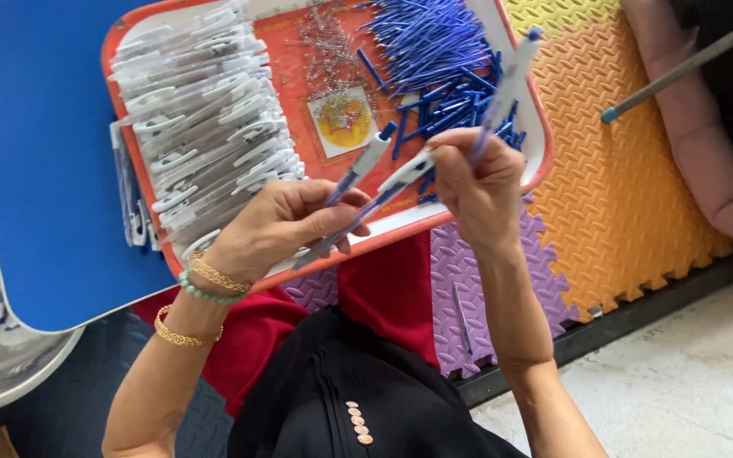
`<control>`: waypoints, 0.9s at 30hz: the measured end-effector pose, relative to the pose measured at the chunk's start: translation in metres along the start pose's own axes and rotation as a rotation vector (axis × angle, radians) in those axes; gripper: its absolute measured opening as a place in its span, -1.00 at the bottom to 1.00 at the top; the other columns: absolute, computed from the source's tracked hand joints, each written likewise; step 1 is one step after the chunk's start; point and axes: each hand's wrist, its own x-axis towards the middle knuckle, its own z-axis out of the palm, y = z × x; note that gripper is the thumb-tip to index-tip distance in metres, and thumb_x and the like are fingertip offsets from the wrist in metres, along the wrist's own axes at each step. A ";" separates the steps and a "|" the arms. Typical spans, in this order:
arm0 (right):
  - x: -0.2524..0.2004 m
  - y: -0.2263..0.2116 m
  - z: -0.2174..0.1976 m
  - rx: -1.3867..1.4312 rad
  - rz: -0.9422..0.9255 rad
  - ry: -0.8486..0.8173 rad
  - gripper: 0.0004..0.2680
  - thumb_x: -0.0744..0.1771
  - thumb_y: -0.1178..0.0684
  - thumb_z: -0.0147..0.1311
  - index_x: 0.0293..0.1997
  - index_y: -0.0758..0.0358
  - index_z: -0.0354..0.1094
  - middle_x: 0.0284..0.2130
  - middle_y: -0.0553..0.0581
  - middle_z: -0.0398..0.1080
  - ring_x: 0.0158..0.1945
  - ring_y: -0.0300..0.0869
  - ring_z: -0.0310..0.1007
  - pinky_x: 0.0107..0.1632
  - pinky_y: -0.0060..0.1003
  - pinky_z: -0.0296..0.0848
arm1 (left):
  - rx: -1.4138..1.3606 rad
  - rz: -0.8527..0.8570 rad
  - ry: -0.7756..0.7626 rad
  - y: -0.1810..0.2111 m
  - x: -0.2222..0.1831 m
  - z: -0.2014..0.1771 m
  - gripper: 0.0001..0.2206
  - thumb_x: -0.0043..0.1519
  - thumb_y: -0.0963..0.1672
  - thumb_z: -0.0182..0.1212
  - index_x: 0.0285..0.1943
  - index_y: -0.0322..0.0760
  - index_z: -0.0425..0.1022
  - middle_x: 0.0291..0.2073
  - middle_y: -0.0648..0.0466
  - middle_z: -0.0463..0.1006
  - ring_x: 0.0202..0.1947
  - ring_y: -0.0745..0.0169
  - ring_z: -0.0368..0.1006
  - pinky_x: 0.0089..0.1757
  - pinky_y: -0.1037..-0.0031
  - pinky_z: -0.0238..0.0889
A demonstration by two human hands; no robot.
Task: The person assembles pens by inserting ink cartridges into pen barrels and attaching caps by hand, working over a tray of components.
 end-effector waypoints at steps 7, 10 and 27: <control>-0.005 -0.003 0.021 -0.019 0.003 0.045 -0.85 0.43 0.18 0.20 0.00 0.52 0.54 -0.75 0.05 0.25 -0.67 -0.39 0.25 -0.58 -0.51 0.19 | -0.033 0.007 -0.006 -0.030 0.015 0.012 -0.70 0.35 -0.23 0.34 0.25 -0.54 0.62 -0.41 -0.22 0.69 -0.42 0.16 0.64 -0.33 0.34 0.62; -0.007 -0.004 0.032 0.038 0.006 0.050 -0.86 0.42 0.19 0.22 0.01 0.52 0.55 -0.74 -0.03 0.25 -0.64 -0.46 0.28 -0.53 -0.58 0.20 | -0.030 0.002 0.119 -0.036 0.018 0.015 -0.66 0.28 -0.27 0.42 0.24 -0.55 0.63 -0.26 -0.26 0.73 -0.35 0.04 0.70 -0.30 0.25 0.70; -0.015 0.000 0.058 0.093 0.029 -0.047 -0.77 0.35 0.16 0.45 0.08 0.36 0.57 -0.29 0.07 0.59 -0.52 -0.54 0.32 -0.42 -0.60 0.30 | 0.005 0.137 0.290 -0.068 0.007 -0.002 -0.72 0.30 -0.23 0.44 0.16 -0.54 0.68 -0.27 -0.19 0.73 -0.33 0.24 0.61 -0.35 0.53 0.52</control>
